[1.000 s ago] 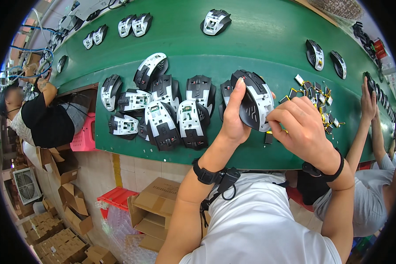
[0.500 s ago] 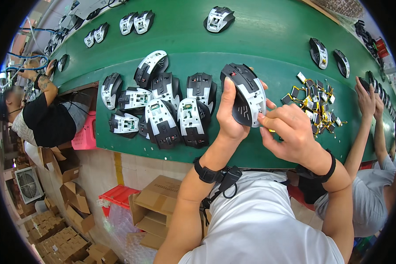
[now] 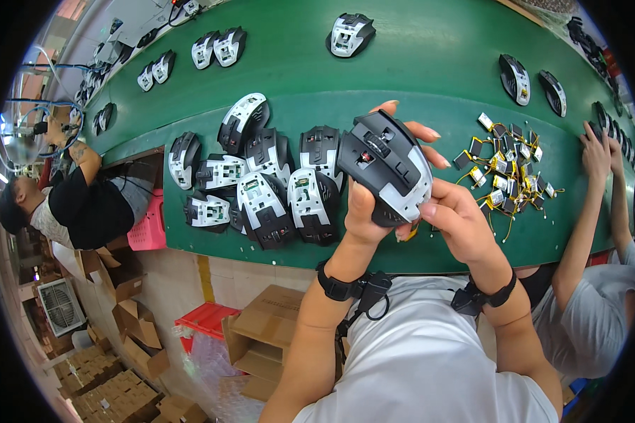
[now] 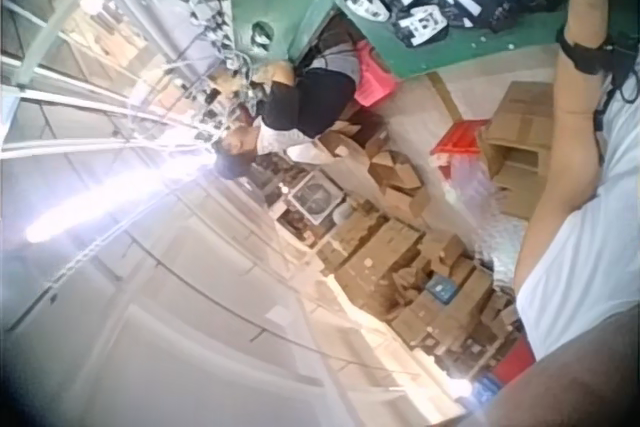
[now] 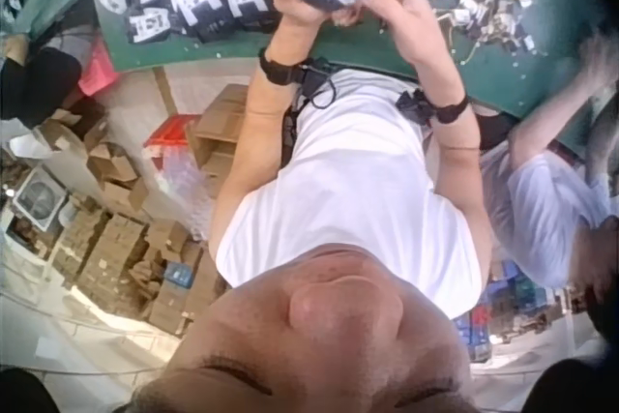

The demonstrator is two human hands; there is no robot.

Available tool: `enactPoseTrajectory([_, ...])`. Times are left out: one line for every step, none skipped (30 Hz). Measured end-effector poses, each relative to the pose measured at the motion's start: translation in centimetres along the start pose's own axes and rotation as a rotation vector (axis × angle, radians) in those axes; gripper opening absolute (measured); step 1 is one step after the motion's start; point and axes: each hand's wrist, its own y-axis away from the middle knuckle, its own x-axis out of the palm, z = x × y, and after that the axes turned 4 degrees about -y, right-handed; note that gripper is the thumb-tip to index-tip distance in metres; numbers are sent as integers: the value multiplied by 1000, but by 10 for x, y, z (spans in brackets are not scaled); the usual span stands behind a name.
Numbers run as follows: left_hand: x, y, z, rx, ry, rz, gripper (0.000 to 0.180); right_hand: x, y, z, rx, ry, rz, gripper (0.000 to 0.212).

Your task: Manually assemble computer mice on a production line by inserting internal components.

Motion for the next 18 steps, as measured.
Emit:
enactPoseTrajectory([0,0,0,-3,9,10,104,1,-1,-3,-13,-45,-35,26])
enactPoseTrajectory([2,-1,0,-8,43,-22,105,-2,0,-6,-29,-55,6,26])
enactPoseTrajectory([3,0,-1,-18,43,8,106,-3,0,-8,-29,-56,4,27])
enactPoseTrajectory([2,0,-3,-28,44,37,107,-2,1,-11,-30,-56,2,27])
enactPoseTrajectory([1,0,-4,-37,45,66,107,-2,2,-13,-30,-57,0,27])
enactPoseTrajectory([0,1,-5,-130,187,43,114,-3,2,-13,-44,-63,6,27])
enactPoseTrajectory([0,1,-5,-134,200,54,114,-3,3,-14,-58,-69,12,27])
enactPoseTrajectory([0,1,-6,-137,213,65,114,-3,3,-14,-73,-74,18,27])
enactPoseTrajectory([0,2,-5,-138,228,74,115,-2,4,-14,-79,-66,16,27])
enactPoseTrajectory([0,2,-5,-147,253,79,115,0,4,-13,-86,-58,14,27])
enactPoseTrajectory([0,3,-5,-155,278,84,116,1,5,-13,-92,-49,12,26])
enactPoseTrajectory([0,3,-5,-163,304,89,117,1,6,-14,-102,-54,13,26])
enactPoseTrajectory([-1,4,-4,-156,303,104,117,2,6,-15,-111,-59,14,26])
enactPoseTrajectory([-2,4,-3,-149,302,119,117,2,7,-17,-120,-65,15,26])
enactPoseTrajectory([-3,4,-2,-142,300,133,118,2,7,-18,-131,-55,15,26])
enactPoseTrajectory([-3,4,-3,-154,301,132,117,2,7,-19,-141,-46,14,26])
enactPoseTrajectory([-3,3,-4,-165,302,131,117,2,7,-20,-151,-37,14,26])
enactPoseTrajectory([-2,3,-5,-170,292,131,117,3,7,-20,-149,-32,0,26])
